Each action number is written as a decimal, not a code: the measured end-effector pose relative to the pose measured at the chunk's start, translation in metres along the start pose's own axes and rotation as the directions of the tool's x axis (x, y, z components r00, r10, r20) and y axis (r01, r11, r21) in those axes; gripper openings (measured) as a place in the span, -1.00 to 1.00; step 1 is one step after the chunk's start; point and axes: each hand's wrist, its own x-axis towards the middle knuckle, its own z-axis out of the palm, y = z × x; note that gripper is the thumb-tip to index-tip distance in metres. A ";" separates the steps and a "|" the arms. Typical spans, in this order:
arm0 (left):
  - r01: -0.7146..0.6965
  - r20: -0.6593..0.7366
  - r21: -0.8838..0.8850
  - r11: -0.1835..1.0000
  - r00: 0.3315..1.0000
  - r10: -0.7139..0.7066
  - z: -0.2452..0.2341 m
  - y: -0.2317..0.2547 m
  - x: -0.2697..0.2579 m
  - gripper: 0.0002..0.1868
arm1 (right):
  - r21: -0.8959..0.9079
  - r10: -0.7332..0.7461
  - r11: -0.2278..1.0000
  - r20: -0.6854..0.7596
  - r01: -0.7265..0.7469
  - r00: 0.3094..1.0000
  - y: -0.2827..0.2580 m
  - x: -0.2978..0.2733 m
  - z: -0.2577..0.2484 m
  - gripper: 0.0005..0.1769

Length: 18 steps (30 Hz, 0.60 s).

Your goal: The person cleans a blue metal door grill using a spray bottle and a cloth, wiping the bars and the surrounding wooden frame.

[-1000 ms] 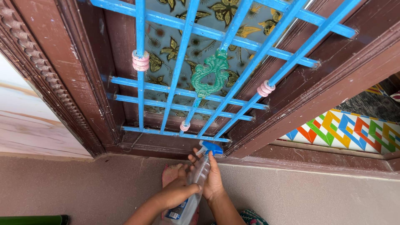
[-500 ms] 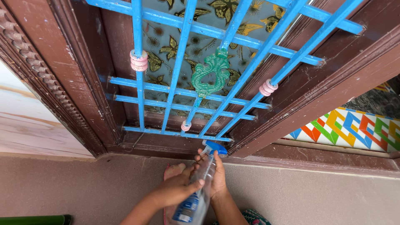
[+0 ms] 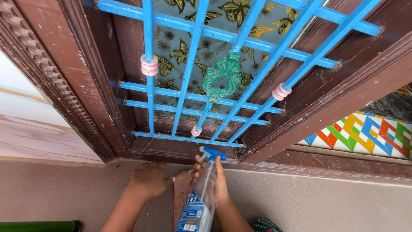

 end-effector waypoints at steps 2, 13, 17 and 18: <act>0.015 0.001 -0.047 0.999 1.000 -0.015 -0.003 -0.001 0.001 -0.27 | -0.045 -0.010 0.999 0.040 0.012 0.999 0.009 0.007 0.002 -0.26; -0.028 -0.097 -0.184 0.983 0.995 0.010 -0.005 -0.041 0.006 -0.43 | -0.095 -0.086 0.992 -0.021 0.084 0.996 0.057 0.047 0.031 -0.26; -0.069 -0.085 -0.157 0.985 0.995 0.056 -0.004 -0.044 0.014 -0.44 | -0.085 -0.117 0.990 -0.042 0.113 0.992 0.066 0.055 0.027 -0.32; -0.068 -0.080 -0.155 0.986 0.995 0.056 -0.004 -0.044 0.014 -0.45 | -0.101 -0.130 0.987 -0.055 0.123 0.990 0.070 0.059 0.025 -0.34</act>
